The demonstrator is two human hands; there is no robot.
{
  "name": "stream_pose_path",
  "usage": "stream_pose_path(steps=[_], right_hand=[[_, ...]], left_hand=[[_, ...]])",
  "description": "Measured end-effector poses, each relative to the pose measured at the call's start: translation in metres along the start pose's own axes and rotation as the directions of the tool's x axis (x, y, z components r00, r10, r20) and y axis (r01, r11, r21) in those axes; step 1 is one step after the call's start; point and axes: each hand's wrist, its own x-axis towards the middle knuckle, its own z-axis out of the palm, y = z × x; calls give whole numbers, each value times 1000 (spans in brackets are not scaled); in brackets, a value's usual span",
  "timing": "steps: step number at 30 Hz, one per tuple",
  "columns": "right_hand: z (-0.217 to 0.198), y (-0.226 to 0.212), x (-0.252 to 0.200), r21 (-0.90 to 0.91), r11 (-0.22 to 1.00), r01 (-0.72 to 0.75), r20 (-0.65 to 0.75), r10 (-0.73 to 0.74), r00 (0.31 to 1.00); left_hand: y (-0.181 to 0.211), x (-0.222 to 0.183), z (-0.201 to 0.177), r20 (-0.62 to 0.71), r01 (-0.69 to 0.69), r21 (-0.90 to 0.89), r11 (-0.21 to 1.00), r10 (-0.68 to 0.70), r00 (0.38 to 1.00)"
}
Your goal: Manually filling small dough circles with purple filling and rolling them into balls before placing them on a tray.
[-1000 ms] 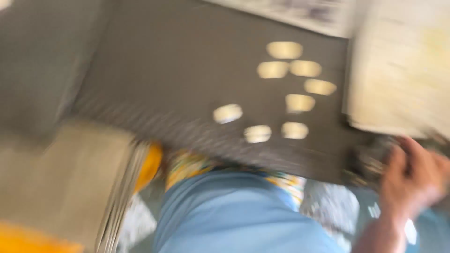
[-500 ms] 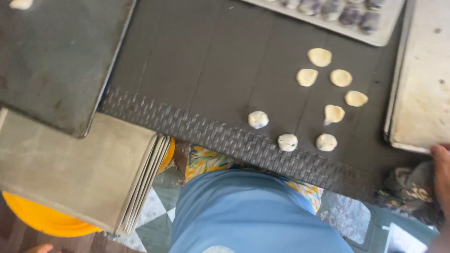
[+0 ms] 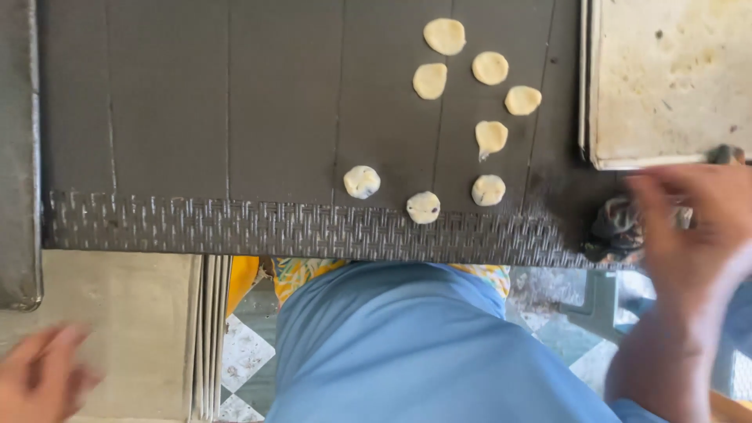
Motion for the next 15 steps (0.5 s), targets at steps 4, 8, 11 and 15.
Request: stream_pose_path(steps=[4, 8, 11, 15], right_hand=[[40, -85, 17, 228, 933, 279, 68, -301, 951], [53, -78, 15, 86, 964, 252, -38, -250, 967], [60, -69, 20, 102, 964, 245, 46, -251, 967], [62, -61, 24, 106, 961, 256, -34, -254, 967]], left_hand=[[125, -63, 71, -85, -946, 62, 317, 946, 312], [192, -71, 105, -140, -993, 104, 52, 989, 37], [210, -62, 118, -182, -997, 74, 24, 983, 10], [202, -40, 127, -351, -990, 129, 50, 936, 1]])
